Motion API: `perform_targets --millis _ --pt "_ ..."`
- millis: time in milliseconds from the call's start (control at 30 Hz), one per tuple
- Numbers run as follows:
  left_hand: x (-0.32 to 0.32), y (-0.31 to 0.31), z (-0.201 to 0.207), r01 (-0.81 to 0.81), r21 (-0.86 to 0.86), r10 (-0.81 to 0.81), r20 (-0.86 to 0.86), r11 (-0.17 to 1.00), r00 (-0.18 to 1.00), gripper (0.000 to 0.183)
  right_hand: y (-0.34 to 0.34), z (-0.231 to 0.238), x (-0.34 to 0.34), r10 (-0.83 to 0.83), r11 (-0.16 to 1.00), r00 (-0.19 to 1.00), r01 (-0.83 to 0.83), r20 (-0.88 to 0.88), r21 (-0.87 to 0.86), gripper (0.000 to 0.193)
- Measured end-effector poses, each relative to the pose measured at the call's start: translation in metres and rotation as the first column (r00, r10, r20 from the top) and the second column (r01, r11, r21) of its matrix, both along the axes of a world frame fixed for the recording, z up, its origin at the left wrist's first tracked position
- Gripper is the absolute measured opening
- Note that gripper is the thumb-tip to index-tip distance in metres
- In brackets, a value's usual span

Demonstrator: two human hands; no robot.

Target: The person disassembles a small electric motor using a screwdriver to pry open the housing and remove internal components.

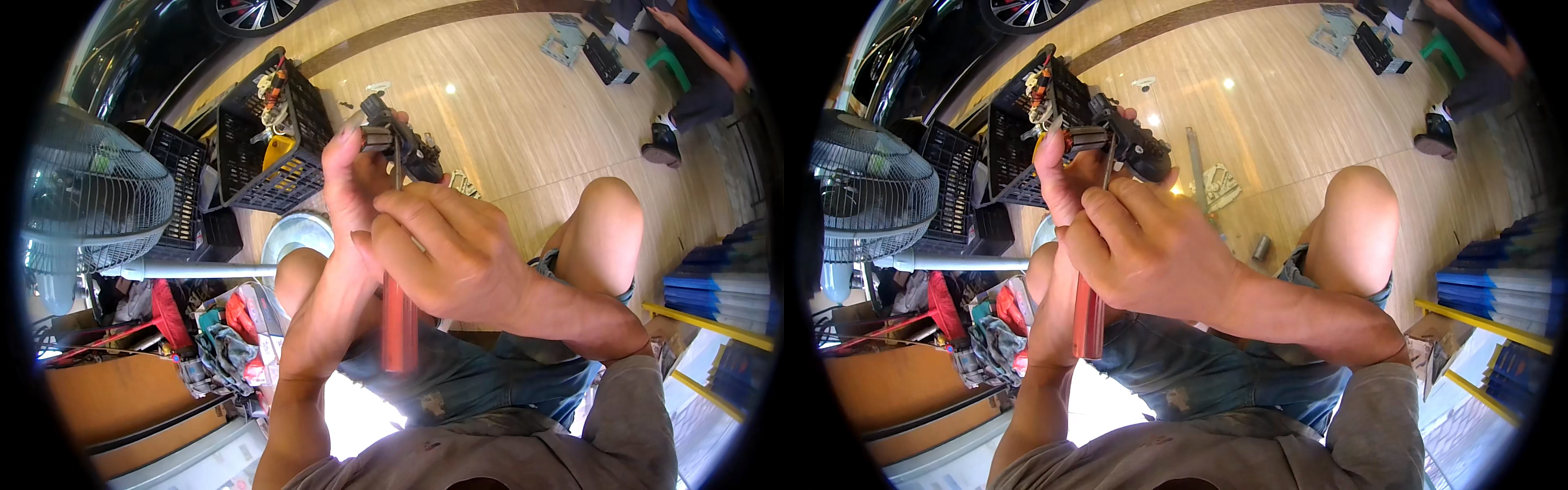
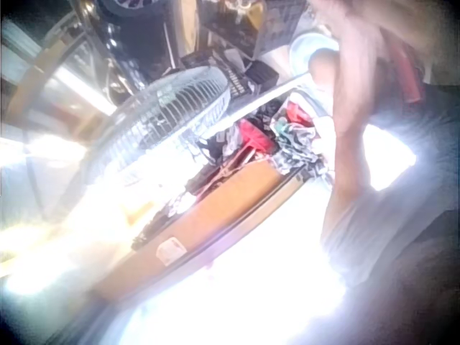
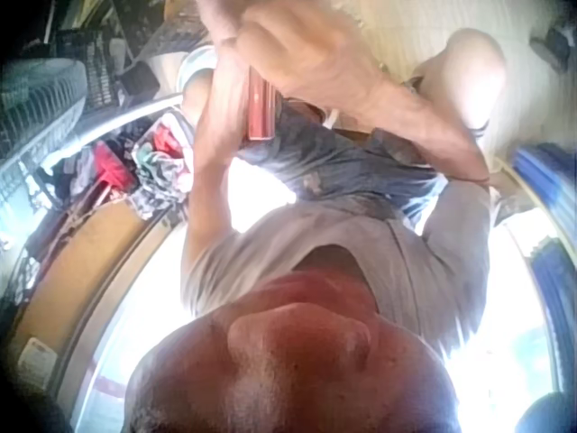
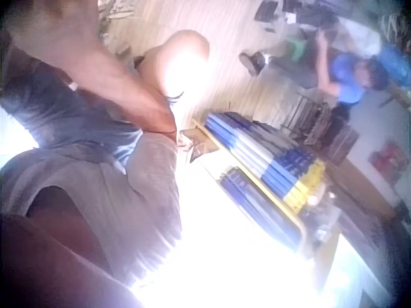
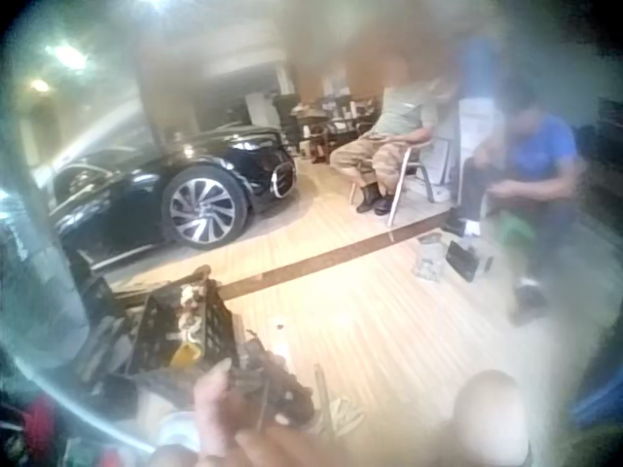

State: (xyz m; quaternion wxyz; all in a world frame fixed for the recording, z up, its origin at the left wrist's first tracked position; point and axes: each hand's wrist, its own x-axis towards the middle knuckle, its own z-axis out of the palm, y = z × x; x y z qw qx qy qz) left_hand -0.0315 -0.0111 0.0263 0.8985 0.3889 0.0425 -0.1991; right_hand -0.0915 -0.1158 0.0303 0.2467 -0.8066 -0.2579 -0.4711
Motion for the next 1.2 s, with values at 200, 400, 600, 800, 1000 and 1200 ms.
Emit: perform_targets --millis 200,400,600,800,1000,1200 --pt "0.010 0.006 -0.005 0.038 0.058 -0.039 0.008 0.998 0.999 0.061 -0.011 0.004 0.006 0.105 0.992 0.993 -0.101 -0.056 0.078 0.020" --pt "0.014 -0.004 0.000 -0.014 0.071 0.019 -0.078 0.997 0.997 0.075 -0.023 0.014 0.004 0.277 0.913 0.936 -0.185 -0.218 0.362 0.010" --pt "0.019 -0.005 0.006 -0.081 0.036 0.084 -0.095 0.996 0.992 0.078 -0.040 0.019 0.008 0.318 0.878 0.927 -0.209 -0.198 0.430 0.008" --pt "0.015 -0.001 0.009 0.026 0.071 -0.024 -0.030 0.997 0.999 0.088 -0.042 0.024 0.007 0.555 0.698 0.750 -0.185 -0.360 0.691 0.017" --pt "0.012 -0.005 0.010 -0.051 0.107 0.050 0.008 0.993 0.999 0.073 -0.038 0.012 0.019 0.443 0.797 0.854 -0.236 -0.272 0.555 0.008" --pt "0.014 0.003 0.009 -0.021 0.237 -0.036 0.233 0.971 0.972 0.078 -0.045 0.020 0.009 0.366 0.844 0.898 -0.210 -0.245 0.494 0.005"
